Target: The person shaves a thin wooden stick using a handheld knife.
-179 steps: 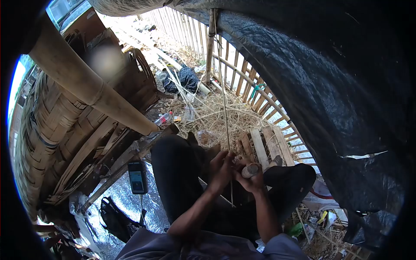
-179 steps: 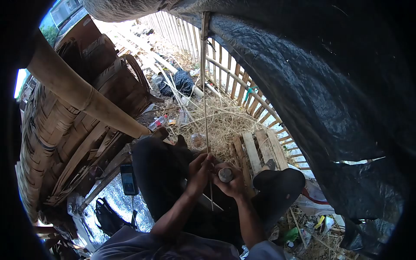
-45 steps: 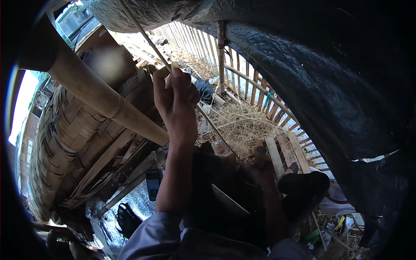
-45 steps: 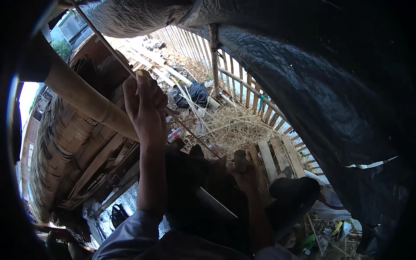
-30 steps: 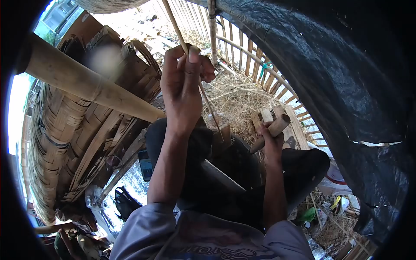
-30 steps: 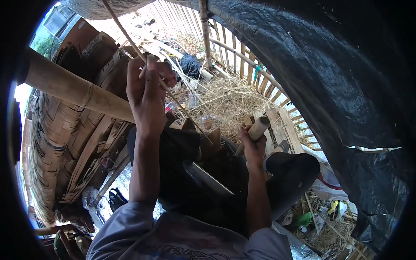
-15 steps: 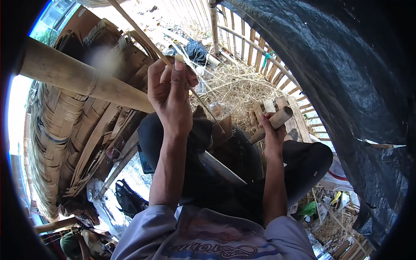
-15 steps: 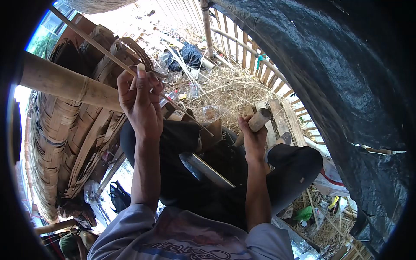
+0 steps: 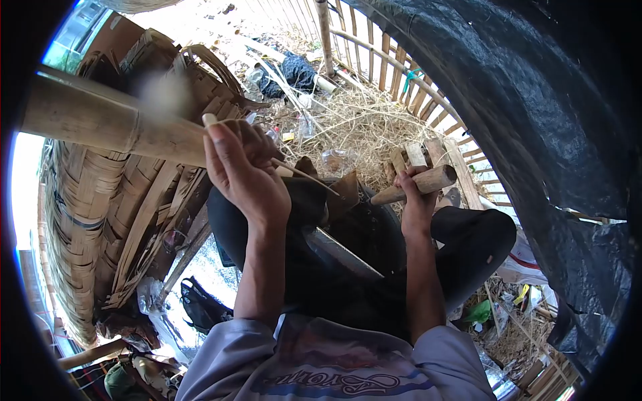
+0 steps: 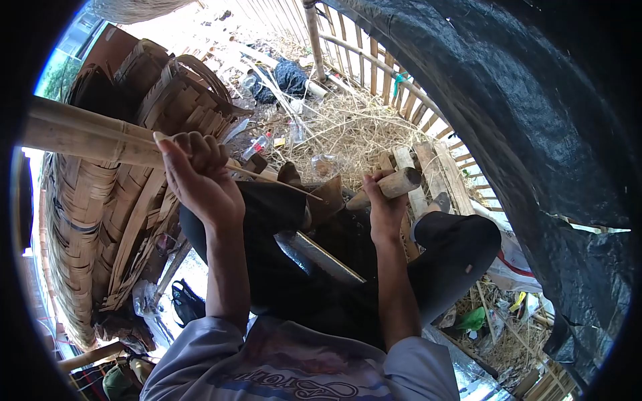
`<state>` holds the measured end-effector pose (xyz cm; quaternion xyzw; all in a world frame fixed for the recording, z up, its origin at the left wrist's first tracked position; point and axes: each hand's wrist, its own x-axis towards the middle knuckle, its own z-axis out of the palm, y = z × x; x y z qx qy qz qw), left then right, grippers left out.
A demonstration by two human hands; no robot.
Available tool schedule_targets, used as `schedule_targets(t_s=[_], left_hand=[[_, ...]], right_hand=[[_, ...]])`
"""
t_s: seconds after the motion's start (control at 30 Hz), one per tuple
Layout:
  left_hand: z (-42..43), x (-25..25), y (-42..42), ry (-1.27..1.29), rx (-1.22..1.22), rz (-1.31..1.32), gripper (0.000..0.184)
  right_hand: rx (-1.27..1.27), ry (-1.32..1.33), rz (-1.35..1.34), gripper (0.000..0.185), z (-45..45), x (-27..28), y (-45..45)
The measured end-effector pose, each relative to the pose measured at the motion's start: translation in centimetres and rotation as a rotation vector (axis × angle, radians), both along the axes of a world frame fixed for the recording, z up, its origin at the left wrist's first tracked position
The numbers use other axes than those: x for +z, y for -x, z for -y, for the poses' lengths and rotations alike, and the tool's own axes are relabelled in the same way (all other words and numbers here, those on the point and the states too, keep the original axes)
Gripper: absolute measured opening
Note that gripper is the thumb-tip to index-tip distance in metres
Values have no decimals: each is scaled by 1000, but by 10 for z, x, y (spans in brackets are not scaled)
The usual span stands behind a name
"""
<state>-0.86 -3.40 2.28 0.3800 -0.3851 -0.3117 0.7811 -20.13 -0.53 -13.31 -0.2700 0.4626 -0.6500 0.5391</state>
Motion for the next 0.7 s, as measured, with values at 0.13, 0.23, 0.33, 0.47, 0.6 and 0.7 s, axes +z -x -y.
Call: schedule_targets(t_s=[0.13,0.23,0.33,0.47,0.6,0.7], left_hand=[[-8,4,-8,-45,-46,-111,43],[-12,-1,-12,-12,-175,-95,45],[-14,3,-12,14,-194,-102,47],[-11,-3,-21,107,-309,-75,45],[-10,1,-11,-133,-173,-100,47],[-14,2,-18,-171,-135,-158,48]], right_hand=[[-1,15,11,13,1,-4,-1],[-52,-18,58,14,3,0,-1],[-65,-9,60,15,4,-3,2],[-88,-22,31,16,4,3,2],[-28,-38,-2,14,7,-4,1],[80,-81,-33,15,3,-11,-2]])
